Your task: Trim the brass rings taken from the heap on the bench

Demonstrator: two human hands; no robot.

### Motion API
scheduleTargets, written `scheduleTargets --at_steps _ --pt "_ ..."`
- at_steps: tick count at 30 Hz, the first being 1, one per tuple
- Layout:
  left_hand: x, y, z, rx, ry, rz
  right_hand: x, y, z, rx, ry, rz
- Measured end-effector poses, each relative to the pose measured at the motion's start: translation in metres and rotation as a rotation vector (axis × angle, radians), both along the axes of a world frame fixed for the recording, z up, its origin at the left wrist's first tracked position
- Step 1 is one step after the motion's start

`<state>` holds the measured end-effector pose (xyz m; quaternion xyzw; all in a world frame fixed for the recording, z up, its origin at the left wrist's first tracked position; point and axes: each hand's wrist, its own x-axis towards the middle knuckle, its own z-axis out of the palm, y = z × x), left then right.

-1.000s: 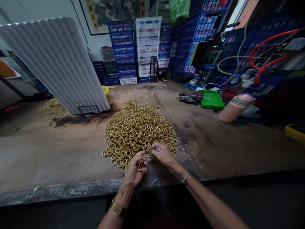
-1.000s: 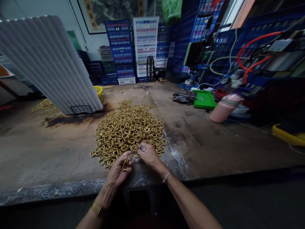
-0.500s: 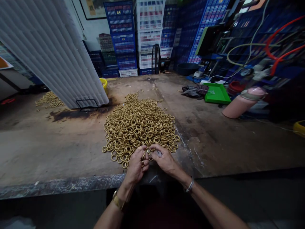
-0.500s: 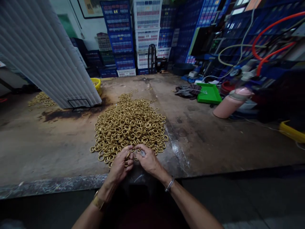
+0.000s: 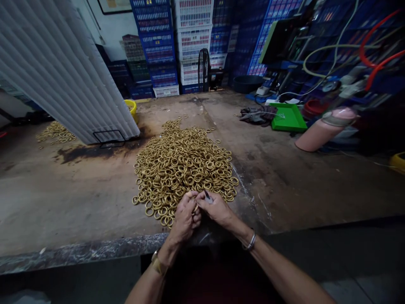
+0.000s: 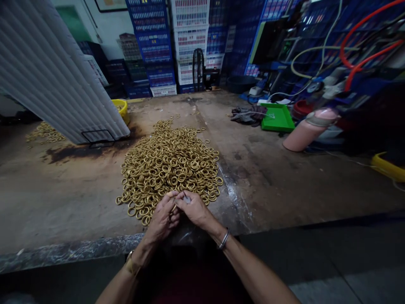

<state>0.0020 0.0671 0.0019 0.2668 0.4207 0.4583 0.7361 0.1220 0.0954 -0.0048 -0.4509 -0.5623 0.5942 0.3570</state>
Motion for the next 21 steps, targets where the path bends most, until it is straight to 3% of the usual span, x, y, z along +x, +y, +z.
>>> scheduleTargets --at_steps 5,8,13,21 --pt "-0.001 -0.002 -0.002 -0.023 -0.218 -0.052 0.001 0.0 0.004 0.115 -0.141 -0.066" --pt "-0.001 -0.003 -0.002 -0.052 -0.27 -0.045 0.005 -0.003 0.004 0.269 -0.288 -0.076" --pt "0.001 -0.005 -0.002 -0.053 -0.235 -0.008 0.015 -0.012 0.007 0.572 -0.626 0.082" --pt "0.0 -0.01 -0.008 -0.034 -0.149 0.006 0.016 -0.017 0.012 0.592 -0.845 0.234"
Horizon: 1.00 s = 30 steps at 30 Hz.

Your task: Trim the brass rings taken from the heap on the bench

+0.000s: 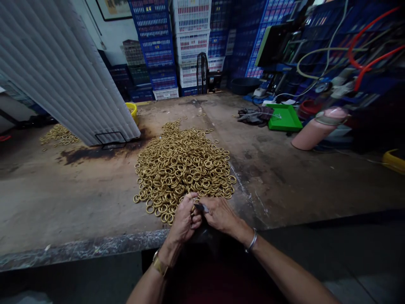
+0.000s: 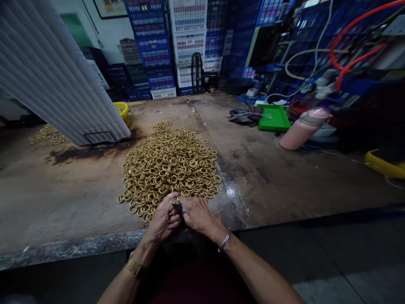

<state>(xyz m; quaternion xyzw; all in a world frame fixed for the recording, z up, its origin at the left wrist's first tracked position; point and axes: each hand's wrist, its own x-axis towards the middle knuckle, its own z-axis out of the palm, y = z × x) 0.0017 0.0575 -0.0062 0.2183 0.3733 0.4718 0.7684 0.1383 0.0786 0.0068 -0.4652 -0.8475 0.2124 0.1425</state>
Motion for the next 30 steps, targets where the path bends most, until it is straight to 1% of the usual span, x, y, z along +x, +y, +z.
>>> scheduleTargets --at_steps 4,6,8,10,13,15,18,21,26,30 --pt "0.0 -0.001 -0.001 -0.001 -0.02 0.002 -0.002 -0.001 0.006 -0.05 -0.061 0.009" --pt "0.0 -0.002 0.001 0.002 -0.049 0.008 -0.002 0.0 0.006 -0.084 -0.114 -0.027" --pt "-0.001 -0.003 0.004 0.008 -0.078 0.007 -0.001 0.002 0.001 -0.102 -0.176 -0.093" --pt "-0.003 -0.004 0.006 0.01 -0.097 0.015 0.001 0.004 -0.007 -0.087 -0.184 -0.158" --pt "-0.01 -0.005 0.007 -0.007 -0.088 0.055 0.005 0.007 -0.017 -0.042 -0.094 -0.242" --pt "-0.016 -0.008 0.007 -0.022 -0.074 0.084 0.006 0.007 -0.021 -0.031 -0.03 -0.28" --pt "-0.026 -0.012 0.007 -0.052 -0.098 0.109 0.003 0.005 -0.02 -0.045 0.036 -0.238" --pt "-0.033 -0.015 0.006 -0.088 -0.13 0.137 -0.003 0.002 -0.018 -0.045 0.001 -0.199" --pt "-0.032 -0.017 0.004 -0.079 -0.02 0.155 -0.016 0.003 -0.019 -0.027 -0.131 -0.265" --pt "-0.026 -0.018 0.0 -0.05 0.035 0.126 -0.019 0.006 -0.023 -0.022 -0.084 -0.313"
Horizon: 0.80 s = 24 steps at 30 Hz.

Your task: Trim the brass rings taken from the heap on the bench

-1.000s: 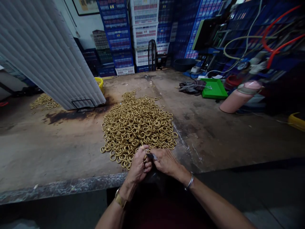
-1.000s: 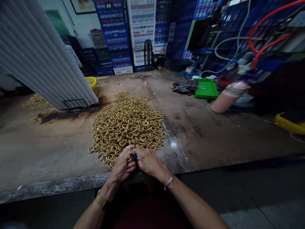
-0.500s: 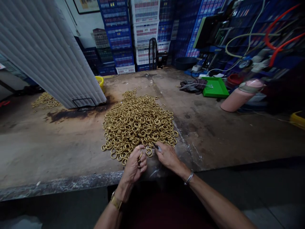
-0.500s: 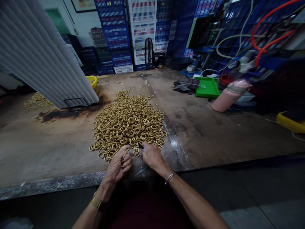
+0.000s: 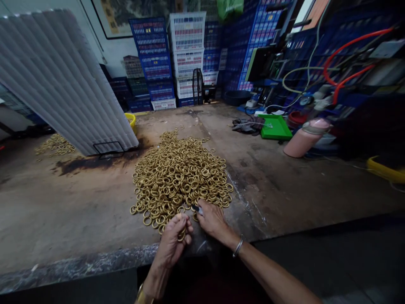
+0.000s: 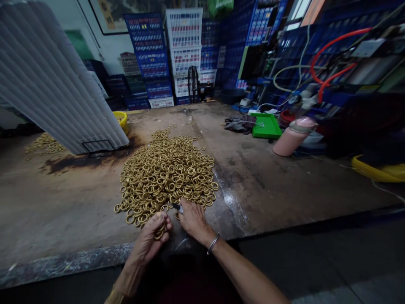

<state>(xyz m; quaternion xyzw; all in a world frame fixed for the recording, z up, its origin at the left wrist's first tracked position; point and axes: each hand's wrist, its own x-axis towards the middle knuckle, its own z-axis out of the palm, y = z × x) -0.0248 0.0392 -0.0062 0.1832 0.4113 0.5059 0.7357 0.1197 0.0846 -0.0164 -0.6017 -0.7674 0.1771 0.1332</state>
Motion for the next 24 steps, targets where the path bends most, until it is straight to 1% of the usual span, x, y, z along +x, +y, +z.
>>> scheduleTargets --at_steps 2,4,5,7,8,10,12,13,16,19,21,24 --pt "0.003 0.0 -0.004 0.043 0.053 -0.011 0.001 0.002 -0.002 0.015 0.073 -0.029" --pt "0.007 0.0 -0.007 0.111 0.146 -0.012 0.002 0.006 -0.004 -0.005 0.182 -0.065" --pt "0.009 0.001 -0.008 0.143 0.218 -0.013 0.002 0.007 -0.003 -0.027 0.251 -0.087" --pt "0.013 0.001 -0.009 0.214 0.422 0.0 0.002 0.01 -0.002 -0.075 0.42 -0.137" --pt "0.016 0.002 -0.009 0.271 0.541 0.018 0.001 0.01 0.0 -0.107 0.515 -0.16" --pt "0.019 0.004 -0.009 0.438 0.752 0.067 0.0 0.009 0.003 -0.199 0.71 -0.188" --pt "0.022 0.005 -0.01 0.605 0.873 0.094 -0.001 0.006 0.005 -0.333 0.879 -0.198" --pt "0.022 0.006 -0.011 0.654 0.901 0.088 -0.001 0.004 0.006 -0.402 0.945 -0.209" --pt "0.024 0.007 -0.012 0.667 0.91 0.072 0.0 -0.002 0.007 -0.536 1.071 -0.245" --pt "0.025 0.005 -0.01 0.597 0.84 0.082 0.0 -0.004 0.007 -0.544 1.136 -0.243" --pt "0.026 0.003 -0.008 0.494 0.727 0.078 0.0 -0.004 0.007 -0.528 1.149 -0.216" --pt "0.026 0.002 -0.006 0.292 0.483 0.009 -0.001 -0.004 0.006 -0.507 1.121 -0.177"
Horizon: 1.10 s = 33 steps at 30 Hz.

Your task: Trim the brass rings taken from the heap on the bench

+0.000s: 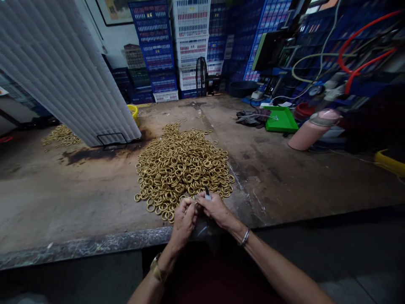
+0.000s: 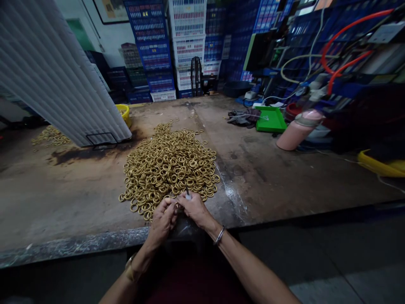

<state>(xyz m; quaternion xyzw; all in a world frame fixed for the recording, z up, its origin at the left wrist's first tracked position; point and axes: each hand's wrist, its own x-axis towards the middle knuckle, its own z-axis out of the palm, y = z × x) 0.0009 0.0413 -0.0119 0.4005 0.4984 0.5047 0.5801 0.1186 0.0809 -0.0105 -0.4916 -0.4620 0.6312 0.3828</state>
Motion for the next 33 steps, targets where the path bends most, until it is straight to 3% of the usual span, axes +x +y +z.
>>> scheduleTargets --at_steps 5,13,16,22,33 --pt "-0.002 0.0 0.003 -0.103 -0.059 -0.084 -0.001 0.002 -0.004 0.099 -0.148 -0.011" --pt "-0.004 -0.003 0.01 -0.139 -0.24 -0.098 0.0 0.005 0.001 0.207 -0.224 -0.008" --pt "-0.004 -0.004 0.012 -0.159 -0.297 -0.08 0.004 0.004 0.002 0.325 -0.385 -0.045" --pt "-0.002 -0.002 0.013 -0.108 -0.282 -0.039 0.009 -0.009 0.001 0.628 -0.725 0.207" --pt "-0.002 -0.001 0.003 -0.083 -0.203 -0.018 0.005 -0.012 0.004 0.67 -0.94 0.251"
